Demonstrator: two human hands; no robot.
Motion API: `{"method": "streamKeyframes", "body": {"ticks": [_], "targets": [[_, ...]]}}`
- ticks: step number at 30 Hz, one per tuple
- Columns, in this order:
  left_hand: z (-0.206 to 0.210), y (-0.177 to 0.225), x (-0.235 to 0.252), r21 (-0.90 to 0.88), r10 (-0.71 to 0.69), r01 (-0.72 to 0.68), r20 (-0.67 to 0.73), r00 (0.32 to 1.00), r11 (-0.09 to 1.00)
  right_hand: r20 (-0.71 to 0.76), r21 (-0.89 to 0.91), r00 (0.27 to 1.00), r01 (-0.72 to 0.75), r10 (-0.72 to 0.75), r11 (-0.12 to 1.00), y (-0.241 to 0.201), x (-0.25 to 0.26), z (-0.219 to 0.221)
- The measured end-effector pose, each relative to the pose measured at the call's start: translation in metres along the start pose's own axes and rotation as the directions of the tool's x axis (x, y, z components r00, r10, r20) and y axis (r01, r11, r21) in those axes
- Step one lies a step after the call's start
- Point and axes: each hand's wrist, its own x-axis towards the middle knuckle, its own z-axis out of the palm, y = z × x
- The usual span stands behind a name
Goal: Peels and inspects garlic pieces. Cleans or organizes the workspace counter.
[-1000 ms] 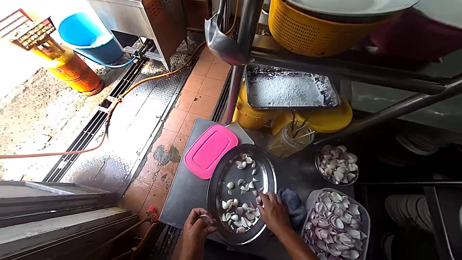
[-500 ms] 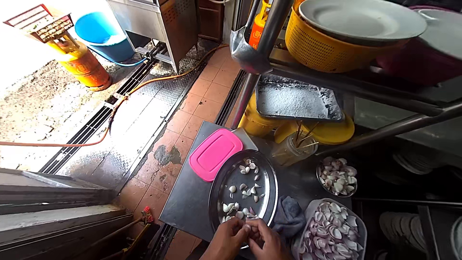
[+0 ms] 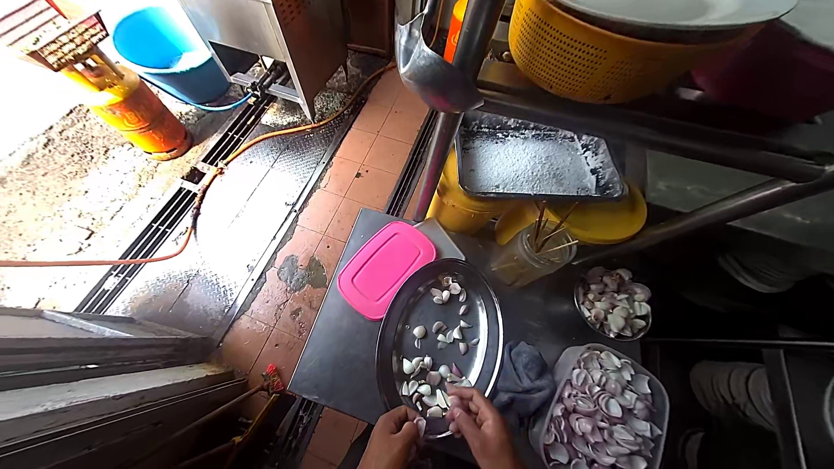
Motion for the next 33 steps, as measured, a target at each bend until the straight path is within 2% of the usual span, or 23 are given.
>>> {"method": "streamKeyframes", "body": {"ticks": [2, 4, 5, 7, 9, 11, 13, 16, 19, 22, 26, 31, 33], "targets": [[-0.005, 0.001, 0.001, -0.114, 0.014, -0.021, -0.061, 0.998, 0.993, -0.168, -0.054, 0.986, -0.016, 0.007, 0.998, 0.000, 0.036, -0.017], [-0.013, 0.005, 0.001, -0.178, 0.026, -0.040, -0.080, 0.996, 0.983, -0.189, -0.316, 0.979, -0.134, 0.077, 0.939, 0.003, 0.066, -0.036], [-0.018, 0.005, 0.002, -0.200, 0.036, -0.052, -0.082, 0.996, 0.978, -0.162, -0.470, 0.980, -0.182, 0.118, 0.864, 0.002, 0.076, -0.041], [-0.027, 0.004, 0.002, -0.233, 0.064, -0.082, -0.083, 0.994, 0.969, -0.078, -0.693, 0.993, -0.115, 0.084, 0.712, 0.005, 0.084, -0.039], [-0.035, 0.004, 0.003, -0.266, 0.087, -0.104, -0.074, 0.993, 0.958, 0.033, -0.801, 0.999, 0.010, 0.028, 0.598, 0.012, 0.087, -0.026], [-0.041, 0.003, 0.002, -0.320, 0.123, -0.131, -0.045, 0.991, 0.938, 0.096, -0.883, 0.994, 0.058, 0.057, 0.465, 0.022, 0.088, -0.006], [-0.044, 0.002, 0.001, -0.366, 0.187, -0.170, 0.012, 0.982, 0.915, 0.095, -0.923, 0.993, 0.061, 0.071, 0.379, 0.032, 0.087, 0.011], [-0.047, -0.001, 0.001, -0.385, 0.234, -0.188, 0.076, 0.969, 0.903, 0.093, -0.934, 0.989, 0.046, 0.118, 0.355, 0.035, 0.085, 0.019], [-0.043, -0.006, 0.011, -0.320, 0.122, -0.098, 0.056, 0.991, 0.942, 0.095, -0.949, 0.984, 0.043, 0.150, 0.313, 0.035, 0.087, 0.010], [-0.035, -0.009, 0.025, -0.215, 0.036, -0.028, 0.036, 0.999, 0.976, 0.142, -0.952, 0.989, 0.122, 0.050, 0.281, 0.043, 0.087, 0.003], [-0.022, -0.013, 0.037, -0.070, -0.013, 0.016, 0.042, 0.999, 0.997, 0.226, -0.948, 0.974, 0.216, 0.017, 0.232, 0.046, 0.083, 0.006], [-0.006, -0.020, 0.053, 0.124, -0.086, 0.078, 0.060, 0.995, 0.989, 0.289, -0.954, 0.952, 0.278, 0.100, 0.108, 0.038, 0.086, 0.016], [-0.002, -0.020, 0.055, 0.151, -0.087, 0.077, 0.059, 0.994, 0.986, 0.270, -0.958, 0.960, 0.261, 0.073, 0.118, 0.040, 0.083, 0.016]]}}
